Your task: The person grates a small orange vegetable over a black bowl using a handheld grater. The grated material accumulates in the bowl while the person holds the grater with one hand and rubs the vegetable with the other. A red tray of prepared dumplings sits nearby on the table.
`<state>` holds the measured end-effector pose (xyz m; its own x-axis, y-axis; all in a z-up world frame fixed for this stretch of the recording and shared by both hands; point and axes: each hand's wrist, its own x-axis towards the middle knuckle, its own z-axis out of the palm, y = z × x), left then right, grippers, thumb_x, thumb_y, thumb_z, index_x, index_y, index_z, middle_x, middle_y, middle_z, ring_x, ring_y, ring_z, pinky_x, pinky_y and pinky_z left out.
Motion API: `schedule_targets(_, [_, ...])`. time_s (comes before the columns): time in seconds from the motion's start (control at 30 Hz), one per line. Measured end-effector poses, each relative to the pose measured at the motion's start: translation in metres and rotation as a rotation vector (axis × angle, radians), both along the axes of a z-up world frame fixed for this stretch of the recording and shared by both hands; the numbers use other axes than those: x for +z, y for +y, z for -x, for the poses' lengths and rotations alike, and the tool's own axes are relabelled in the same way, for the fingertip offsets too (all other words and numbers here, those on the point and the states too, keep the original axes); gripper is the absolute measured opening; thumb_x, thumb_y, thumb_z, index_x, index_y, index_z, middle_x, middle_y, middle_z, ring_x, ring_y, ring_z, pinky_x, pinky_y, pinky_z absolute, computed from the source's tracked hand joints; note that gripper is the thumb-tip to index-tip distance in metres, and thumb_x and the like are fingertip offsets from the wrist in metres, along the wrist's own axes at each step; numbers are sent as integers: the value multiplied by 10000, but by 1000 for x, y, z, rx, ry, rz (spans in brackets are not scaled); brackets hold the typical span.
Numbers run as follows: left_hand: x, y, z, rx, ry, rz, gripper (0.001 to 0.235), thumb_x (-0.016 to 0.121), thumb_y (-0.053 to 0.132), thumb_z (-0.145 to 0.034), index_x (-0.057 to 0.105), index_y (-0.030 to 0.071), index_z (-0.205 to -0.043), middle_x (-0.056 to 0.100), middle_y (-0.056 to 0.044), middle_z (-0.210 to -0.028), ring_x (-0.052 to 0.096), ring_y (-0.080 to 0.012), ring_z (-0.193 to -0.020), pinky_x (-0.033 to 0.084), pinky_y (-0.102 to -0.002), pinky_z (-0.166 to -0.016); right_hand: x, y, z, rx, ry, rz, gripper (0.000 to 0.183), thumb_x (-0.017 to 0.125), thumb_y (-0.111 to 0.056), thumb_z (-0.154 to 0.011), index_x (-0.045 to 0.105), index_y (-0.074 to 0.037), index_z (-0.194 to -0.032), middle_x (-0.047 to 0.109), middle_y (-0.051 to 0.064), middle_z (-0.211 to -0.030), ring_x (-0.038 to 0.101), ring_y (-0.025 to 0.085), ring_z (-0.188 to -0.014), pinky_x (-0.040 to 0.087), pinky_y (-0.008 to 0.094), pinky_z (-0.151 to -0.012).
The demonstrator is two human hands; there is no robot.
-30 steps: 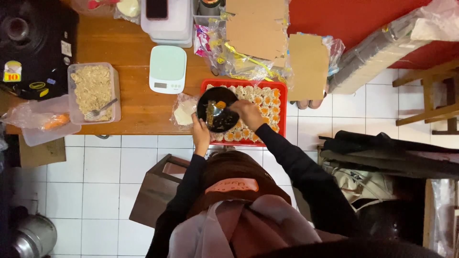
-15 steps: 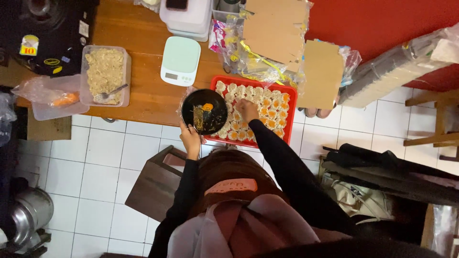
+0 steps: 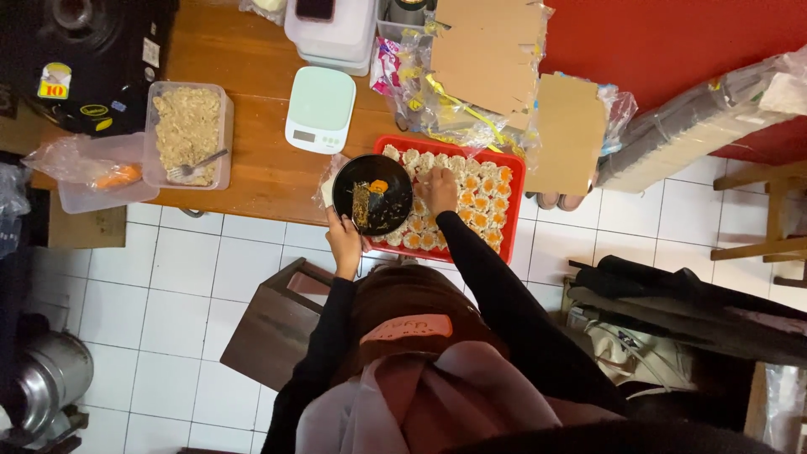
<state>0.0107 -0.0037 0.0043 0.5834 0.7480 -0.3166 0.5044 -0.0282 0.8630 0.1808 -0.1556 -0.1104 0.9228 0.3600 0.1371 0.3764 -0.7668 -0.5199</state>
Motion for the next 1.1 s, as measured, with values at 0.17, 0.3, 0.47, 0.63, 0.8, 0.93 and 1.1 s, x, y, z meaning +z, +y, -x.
schedule_targets(0.17, [10,-1,-1,3,37,-31,234,386,123,-1014,479,125,-1228,604,-207,-482,630,-307,-401,549,-360,-437,-29,-6,-9,43,-150,114,410,822,-328,-781,474,-167,-927,462,24,-881,603,227,-835,547,315,-732])
schedule_targets(0.3, [8,1,-2,22,20,-10,243,384,125,-1009,494,158,-1222,610,-191,-484,638,-298,-410,558,-347,-448,-26,-10,-8,88,-82,99,463,811,-400,-784,440,-171,-941,449,31,-925,581,244,-882,545,343,-750])
schedule_targets(0.47, [17,-5,-4,11,54,-44,245,408,137,-1014,494,158,-1243,634,-221,-554,675,-376,-530,564,-432,-564,-27,-13,-7,78,-88,75,407,780,-329,-830,423,-160,-927,439,52,-929,568,278,-893,522,368,-735])
schedule_targets(0.63, [31,-12,-5,19,58,-47,244,413,154,-1022,500,173,-1248,659,-231,-629,694,-400,-613,564,-458,-626,-46,-16,-7,95,-314,164,423,793,-381,-805,435,-171,-892,427,32,-898,551,224,-863,520,332,-687])
schedule_targets(0.8, [53,-19,-7,13,87,-87,258,441,172,-1011,483,189,-1265,669,-283,-739,684,-480,-822,517,-537,-771,30,-14,-10,2,-265,-240,287,786,-171,-796,542,-141,-944,493,59,-879,597,303,-809,530,399,-686])
schedule_targets(0.93, [30,-18,-10,-12,65,-68,244,419,153,-1017,477,175,-1253,671,-252,-715,693,-467,-771,532,-519,-740,89,-2,8,-2,-233,-391,173,721,-94,-886,575,-143,-963,525,49,-876,596,282,-832,520,354,-727])
schedule_targets(1.1, [33,-27,-18,-111,70,-56,233,408,158,-1023,454,187,-1249,658,-245,-661,685,-466,-678,529,-514,-657,101,13,34,526,110,-2,139,598,-166,-972,680,-82,-1046,692,111,-929,679,272,-902,561,338,-768])
